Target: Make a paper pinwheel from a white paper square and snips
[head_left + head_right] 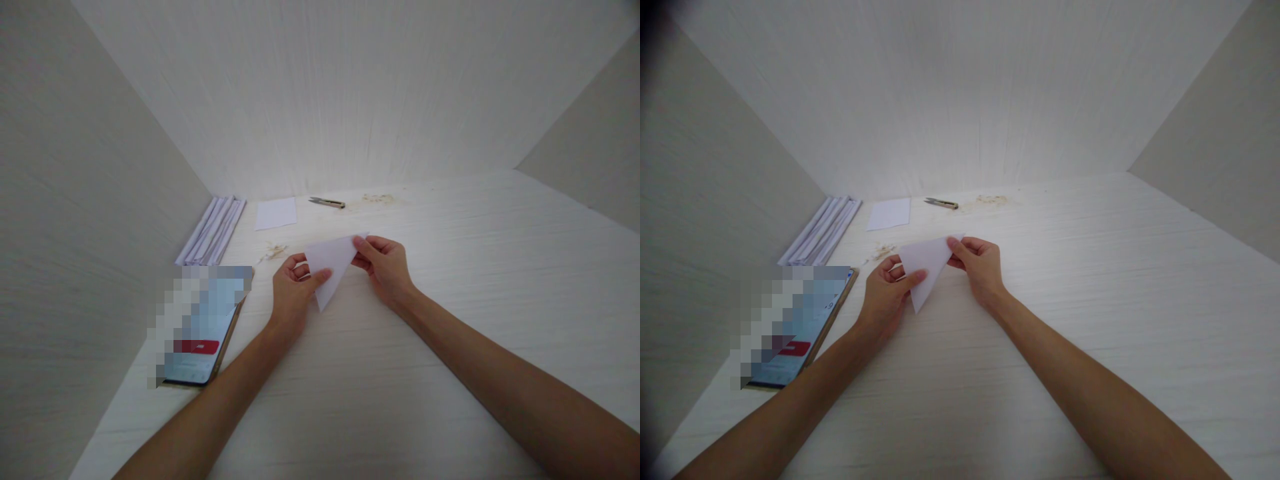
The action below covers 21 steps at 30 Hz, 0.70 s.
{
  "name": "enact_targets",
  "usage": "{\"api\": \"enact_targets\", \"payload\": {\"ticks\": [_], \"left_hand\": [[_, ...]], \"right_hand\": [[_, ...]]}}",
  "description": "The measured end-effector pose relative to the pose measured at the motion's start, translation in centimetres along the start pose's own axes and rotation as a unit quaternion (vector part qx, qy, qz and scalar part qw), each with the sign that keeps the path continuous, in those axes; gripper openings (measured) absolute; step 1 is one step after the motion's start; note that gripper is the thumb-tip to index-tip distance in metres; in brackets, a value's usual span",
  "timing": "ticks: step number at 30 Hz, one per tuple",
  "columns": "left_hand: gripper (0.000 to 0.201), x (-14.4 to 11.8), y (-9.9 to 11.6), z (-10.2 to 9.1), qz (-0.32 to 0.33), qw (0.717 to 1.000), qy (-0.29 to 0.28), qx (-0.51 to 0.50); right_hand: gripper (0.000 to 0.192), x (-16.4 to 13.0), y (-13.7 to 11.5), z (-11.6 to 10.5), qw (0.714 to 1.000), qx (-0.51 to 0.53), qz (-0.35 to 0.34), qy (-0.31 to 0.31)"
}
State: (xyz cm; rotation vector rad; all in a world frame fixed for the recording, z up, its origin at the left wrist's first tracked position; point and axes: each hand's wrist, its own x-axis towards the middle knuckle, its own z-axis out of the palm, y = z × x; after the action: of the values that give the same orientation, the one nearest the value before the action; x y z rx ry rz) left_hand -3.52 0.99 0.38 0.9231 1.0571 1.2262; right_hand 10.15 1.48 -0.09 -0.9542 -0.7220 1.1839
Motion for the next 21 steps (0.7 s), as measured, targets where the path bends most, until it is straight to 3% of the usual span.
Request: {"api": "enact_targets", "payload": {"ticks": [13,21], "left_hand": [[0.036,-0.20,0.17,0.39,-0.002,1.000,0.002,0.021],[0.036,0.03,0.26,0.17,0.003,1.000,0.025,-0.017]], "right_hand": [[0.023,0.02,0.02,0.20,0.998,0.021,-0.010,0.051],[0.018,-0.39,0.34,0.54,0.997,0.005,0.065,-0.049]]}}
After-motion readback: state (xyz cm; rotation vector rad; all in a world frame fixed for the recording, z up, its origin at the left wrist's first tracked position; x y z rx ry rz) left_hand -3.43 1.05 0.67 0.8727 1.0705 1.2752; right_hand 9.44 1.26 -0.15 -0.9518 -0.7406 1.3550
